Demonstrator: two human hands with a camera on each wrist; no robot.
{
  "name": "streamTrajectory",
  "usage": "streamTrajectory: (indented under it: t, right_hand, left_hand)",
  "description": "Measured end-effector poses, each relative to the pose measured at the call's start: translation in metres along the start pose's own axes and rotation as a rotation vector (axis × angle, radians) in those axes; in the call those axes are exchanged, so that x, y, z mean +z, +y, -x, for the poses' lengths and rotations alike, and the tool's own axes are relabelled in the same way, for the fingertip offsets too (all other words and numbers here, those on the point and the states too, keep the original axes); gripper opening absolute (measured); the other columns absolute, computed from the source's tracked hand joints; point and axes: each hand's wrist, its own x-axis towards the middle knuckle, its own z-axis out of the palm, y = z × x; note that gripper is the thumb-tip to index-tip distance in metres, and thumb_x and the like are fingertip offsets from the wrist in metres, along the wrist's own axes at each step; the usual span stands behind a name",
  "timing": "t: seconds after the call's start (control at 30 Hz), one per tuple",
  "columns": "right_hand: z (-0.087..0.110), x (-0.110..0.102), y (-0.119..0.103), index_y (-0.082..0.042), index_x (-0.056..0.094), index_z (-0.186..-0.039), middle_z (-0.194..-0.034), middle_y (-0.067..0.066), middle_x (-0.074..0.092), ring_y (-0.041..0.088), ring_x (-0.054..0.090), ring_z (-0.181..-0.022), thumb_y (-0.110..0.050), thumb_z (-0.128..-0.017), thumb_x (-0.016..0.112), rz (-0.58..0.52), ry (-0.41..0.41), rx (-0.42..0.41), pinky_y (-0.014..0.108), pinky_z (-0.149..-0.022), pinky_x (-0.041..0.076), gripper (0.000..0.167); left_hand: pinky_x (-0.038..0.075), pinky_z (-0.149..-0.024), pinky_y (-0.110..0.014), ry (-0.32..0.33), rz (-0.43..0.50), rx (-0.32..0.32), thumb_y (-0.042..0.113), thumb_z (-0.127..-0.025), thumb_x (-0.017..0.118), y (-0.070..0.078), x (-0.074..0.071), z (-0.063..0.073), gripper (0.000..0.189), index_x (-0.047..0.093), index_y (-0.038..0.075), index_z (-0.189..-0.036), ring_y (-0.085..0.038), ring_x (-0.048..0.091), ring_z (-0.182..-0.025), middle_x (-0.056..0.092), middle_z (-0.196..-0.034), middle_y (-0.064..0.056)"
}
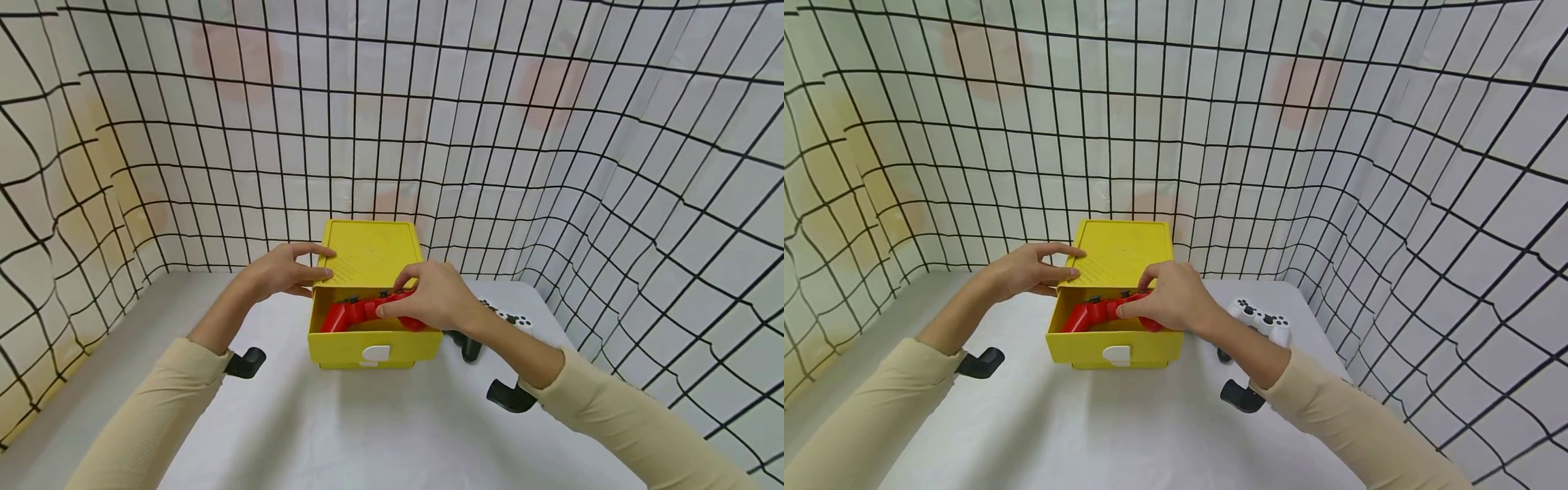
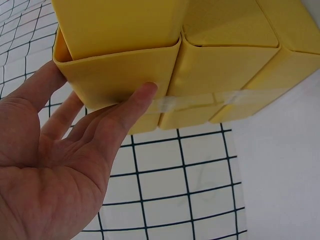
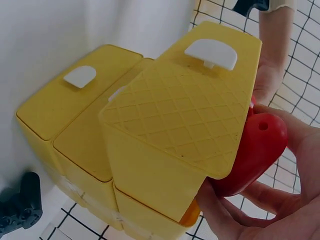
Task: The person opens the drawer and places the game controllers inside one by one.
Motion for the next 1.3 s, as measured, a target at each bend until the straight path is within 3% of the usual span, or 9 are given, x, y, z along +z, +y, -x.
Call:
streamTrajectory:
  t: [0.23, 0.47, 0.63, 1.0, 1.3]
  right_hand:
    - [0.001, -0.002, 0.000, -0.016, 0.071, -0.109, -0.097, 0.004, 0.069, 0.021, 0.064, -0.084, -0.048, -0.079, 0.084, 0.001, -0.033, 0.017, 0.025, -0.064, 0.060, 0.046]
    - [0.002, -0.010, 0.000, -0.014, 0.068, -0.121, -0.106, 0.007, 0.070, 0.021, 0.067, -0.089, -0.038, -0.084, 0.083, -0.034, -0.127, 0.038, 0.028, -0.071, 0.063, 0.047]
    - [0.004, -0.013, 0.000, -0.015, 0.067, -0.123, -0.105, 0.008, 0.070, 0.021, 0.068, -0.087, -0.033, -0.084, 0.082, -0.043, -0.150, 0.046, 0.028, -0.071, 0.063, 0.045]
    - [0.007, -0.011, 0.006, -0.017, 0.072, -0.115, -0.107, 0.008, 0.067, 0.022, 0.067, -0.086, -0.030, -0.084, 0.082, -0.079, -0.092, 0.031, 0.028, -0.068, 0.063, 0.036]
    - [0.005, -0.006, 0.012, -0.014, 0.076, -0.117, -0.106, 0.005, 0.073, 0.022, 0.066, -0.095, -0.031, -0.084, 0.083, -0.090, -0.040, -0.005, 0.028, -0.073, 0.064, 0.037]
  left_hand:
    - [0.060, -0.095, -0.043, 0.001, -0.005, 0.001, 0.031, -0.097, 0.071, 0.000, 0.000, 0.000, 0.059, 0.049, 0.019, -0.150, -0.032, 0.068, -0.114, 0.056, -0.142, -0.019]
    - [0.059, -0.095, -0.044, 0.002, -0.003, 0.004, 0.031, -0.096, 0.071, 0.000, 0.000, -0.001, 0.059, 0.049, 0.019, -0.150, -0.031, 0.068, -0.113, 0.057, -0.140, -0.019]
    - [0.059, -0.095, -0.044, 0.003, 0.010, 0.003, 0.030, -0.096, 0.072, -0.001, -0.001, -0.001, 0.059, 0.049, 0.018, -0.149, -0.031, 0.068, -0.113, 0.057, -0.139, -0.019]
    - [0.058, -0.097, -0.046, 0.001, 0.019, -0.003, 0.030, -0.096, 0.072, -0.001, 0.000, -0.001, 0.059, 0.049, 0.018, -0.149, -0.031, 0.067, -0.113, 0.057, -0.139, -0.019]
    - [0.059, -0.095, -0.044, 0.003, 0.011, -0.006, 0.031, -0.096, 0.072, 0.000, 0.000, -0.001, 0.059, 0.050, 0.019, -0.149, -0.031, 0.068, -0.113, 0.057, -0.139, -0.018]
